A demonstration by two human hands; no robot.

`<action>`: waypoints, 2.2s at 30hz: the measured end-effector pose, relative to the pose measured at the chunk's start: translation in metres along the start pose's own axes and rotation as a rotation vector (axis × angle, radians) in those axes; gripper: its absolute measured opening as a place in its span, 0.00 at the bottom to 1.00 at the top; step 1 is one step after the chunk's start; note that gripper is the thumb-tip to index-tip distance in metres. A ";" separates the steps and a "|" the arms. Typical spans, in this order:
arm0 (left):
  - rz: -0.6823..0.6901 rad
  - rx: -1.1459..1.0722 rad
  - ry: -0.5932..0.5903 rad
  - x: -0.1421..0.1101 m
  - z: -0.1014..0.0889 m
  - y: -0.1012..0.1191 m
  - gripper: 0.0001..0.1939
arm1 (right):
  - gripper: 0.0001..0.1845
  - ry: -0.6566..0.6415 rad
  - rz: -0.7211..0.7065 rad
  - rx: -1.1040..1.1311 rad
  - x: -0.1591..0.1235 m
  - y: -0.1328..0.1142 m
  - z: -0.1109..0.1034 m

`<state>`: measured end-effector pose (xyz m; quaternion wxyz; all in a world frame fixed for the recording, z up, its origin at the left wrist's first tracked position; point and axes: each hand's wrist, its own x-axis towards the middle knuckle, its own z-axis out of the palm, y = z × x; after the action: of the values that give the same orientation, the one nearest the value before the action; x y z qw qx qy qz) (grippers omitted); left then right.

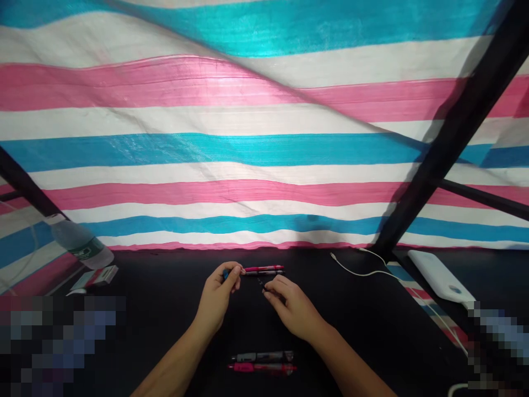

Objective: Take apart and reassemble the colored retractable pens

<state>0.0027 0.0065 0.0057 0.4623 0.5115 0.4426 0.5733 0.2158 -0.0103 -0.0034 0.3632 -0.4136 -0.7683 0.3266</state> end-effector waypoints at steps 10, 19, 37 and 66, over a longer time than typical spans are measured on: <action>-0.293 -0.542 0.020 0.002 0.005 0.001 0.19 | 0.12 -0.012 0.031 0.037 0.000 0.001 0.002; -0.301 -0.544 0.006 0.001 0.006 0.005 0.19 | 0.13 -0.028 0.005 0.012 0.000 -0.006 -0.001; -0.175 -0.204 -0.083 -0.004 0.009 0.003 0.18 | 0.12 -0.054 -0.010 -0.061 -0.001 -0.007 0.000; -0.039 0.015 -0.071 -0.005 0.005 0.003 0.15 | 0.10 -0.045 0.014 -0.076 -0.002 -0.007 0.000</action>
<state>0.0079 0.0008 0.0080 0.4851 0.5264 0.4398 0.5424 0.2137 -0.0150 0.0014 0.3275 -0.4252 -0.7852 0.3090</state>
